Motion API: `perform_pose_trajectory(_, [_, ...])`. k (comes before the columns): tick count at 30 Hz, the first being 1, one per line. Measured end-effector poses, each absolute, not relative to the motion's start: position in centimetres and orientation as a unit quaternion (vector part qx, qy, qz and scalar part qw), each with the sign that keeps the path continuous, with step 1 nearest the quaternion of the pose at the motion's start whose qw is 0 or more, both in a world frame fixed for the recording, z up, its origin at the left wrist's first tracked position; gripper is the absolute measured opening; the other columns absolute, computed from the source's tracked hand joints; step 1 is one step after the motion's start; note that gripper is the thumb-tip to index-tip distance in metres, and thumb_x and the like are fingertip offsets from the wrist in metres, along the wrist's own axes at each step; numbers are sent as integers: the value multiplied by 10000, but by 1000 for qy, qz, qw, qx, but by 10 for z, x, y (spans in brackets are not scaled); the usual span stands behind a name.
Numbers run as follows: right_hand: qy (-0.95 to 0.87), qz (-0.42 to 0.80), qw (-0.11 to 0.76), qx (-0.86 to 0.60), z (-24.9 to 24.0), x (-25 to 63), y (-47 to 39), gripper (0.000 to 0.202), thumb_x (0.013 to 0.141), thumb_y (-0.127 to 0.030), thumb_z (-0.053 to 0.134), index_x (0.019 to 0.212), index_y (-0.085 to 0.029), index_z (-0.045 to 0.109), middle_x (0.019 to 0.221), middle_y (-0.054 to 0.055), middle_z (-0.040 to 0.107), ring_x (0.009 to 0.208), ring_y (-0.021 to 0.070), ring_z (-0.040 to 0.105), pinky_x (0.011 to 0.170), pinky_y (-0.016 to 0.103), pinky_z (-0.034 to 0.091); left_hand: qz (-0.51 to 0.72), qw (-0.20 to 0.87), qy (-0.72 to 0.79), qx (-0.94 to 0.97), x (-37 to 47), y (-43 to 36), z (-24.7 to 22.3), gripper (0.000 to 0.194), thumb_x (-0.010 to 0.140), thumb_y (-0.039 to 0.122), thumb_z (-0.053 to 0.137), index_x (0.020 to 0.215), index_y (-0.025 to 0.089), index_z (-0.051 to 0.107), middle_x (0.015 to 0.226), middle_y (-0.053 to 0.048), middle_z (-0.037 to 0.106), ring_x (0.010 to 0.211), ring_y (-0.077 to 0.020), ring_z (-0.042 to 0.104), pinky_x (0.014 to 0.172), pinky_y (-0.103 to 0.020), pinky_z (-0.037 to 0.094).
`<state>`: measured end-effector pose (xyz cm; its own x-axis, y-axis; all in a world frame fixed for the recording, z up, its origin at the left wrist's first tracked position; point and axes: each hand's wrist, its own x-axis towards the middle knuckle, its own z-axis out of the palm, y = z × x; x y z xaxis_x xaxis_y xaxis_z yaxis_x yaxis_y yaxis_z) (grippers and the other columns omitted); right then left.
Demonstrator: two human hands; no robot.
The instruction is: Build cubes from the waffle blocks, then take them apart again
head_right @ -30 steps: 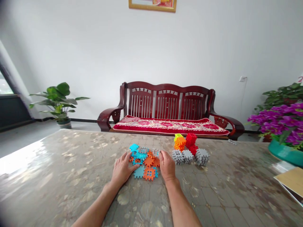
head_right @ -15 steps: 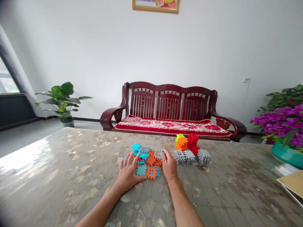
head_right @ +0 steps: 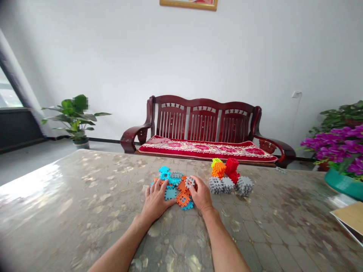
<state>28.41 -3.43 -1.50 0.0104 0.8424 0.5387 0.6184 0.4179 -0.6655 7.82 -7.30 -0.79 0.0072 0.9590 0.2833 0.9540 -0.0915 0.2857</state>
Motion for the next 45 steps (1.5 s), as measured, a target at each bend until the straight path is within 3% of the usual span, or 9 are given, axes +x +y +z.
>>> perform_pose_trajectory(9, [-633, 92, 513, -572, -18, 291, -28, 223, 791, -364, 535, 903, -211, 653, 797, 30, 687, 686, 175, 603, 688, 293, 478, 186, 35, 678, 710, 80, -72, -7, 1000, 632, 723, 623, 1476, 261, 347, 1555, -150, 285, 1444, -358, 191, 1128, -594, 136])
perform_pose_trajectory(14, [-580, 162, 578, -551, -23, 289, -21, 383, 753, -377, 575, 1070, -165, 619, 869, 58, 674, 625, 159, 586, 640, 293, 503, 170, 42, 675, 716, 92, -76, -8, 1115, 566, 699, 679, 1506, 262, 269, 1577, -161, 220, 1449, -357, 175, 1126, -617, 95])
perform_pose_trajectory(18, [-583, 178, 575, -546, -20, 278, -20, 515, 754, -367, 571, 1225, -160, 583, 979, 81, 680, 659, 168, 605, 666, 313, 524, 175, 26, 682, 710, 101, -76, -10, 1021, 630, 671, 651, 1496, 261, 300, 1566, -166, 250, 1438, -364, 204, 1108, -652, 96])
perform_pose_trajectory(22, [-619, 149, 557, -533, -16, 271, -23, 362, 790, -347, 521, 1087, -202, 667, 1048, 69, 703, 903, 205, 640, 832, 335, 508, 185, 10, 688, 701, 104, -71, -14, 934, 686, 655, 614, 1480, 247, 340, 1551, -181, 280, 1421, -372, 243, 1094, -670, 114])
perform_pose_trajectory(28, [-613, 133, 511, -588, -21, 277, -20, 296, 811, -372, 500, 983, -230, 696, 856, 32, 712, 764, 198, 641, 743, 325, 510, 195, 15, 700, 687, 105, -64, -17, 923, 691, 649, 615, 1473, 239, 345, 1539, -192, 299, 1408, -397, 251, 1065, -699, 134])
perform_pose_trajectory(33, [-634, 106, 513, -570, -29, 284, -18, 309, 760, -368, 588, 996, -208, 708, 983, 83, 676, 920, 230, 627, 853, 365, 501, 235, 26, 689, 685, 100, -65, -16, 869, 699, 549, 652, 1456, 231, 366, 1520, -171, 337, 1401, -346, 293, 1120, -588, 172])
perform_pose_trajectory(37, [-670, 154, 485, -541, -30, 289, -22, 359, 672, -312, 675, 1010, -198, 711, 1048, 82, 669, 981, 238, 619, 894, 376, 493, 299, 70, 682, 663, 83, -53, -13, 704, 772, 439, 607, 1405, 189, 428, 1437, -140, 455, 1332, -283, 412, 1103, -438, 308])
perform_pose_trajectory(40, [-682, 184, 466, -533, -30, 293, -24, 435, 626, -247, 688, 1058, -204, 703, 1047, 68, 676, 858, 208, 634, 793, 343, 520, 354, 112, 692, 619, 66, -41, -10, 530, 855, 368, 514, 1347, 173, 480, 1333, -127, 550, 1241, -235, 506, 1036, -364, 399])
perform_pose_trajectory(45, [-668, 182, 456, -559, -31, 292, -25, 444, 649, -240, 655, 1092, -206, 680, 910, 28, 682, 700, 165, 602, 714, 318, 521, 364, 122, 716, 583, 52, -32, -9, 484, 863, 340, 499, 1316, 167, 510, 1310, -123, 566, 1197, -251, 533, 989, -361, 438])
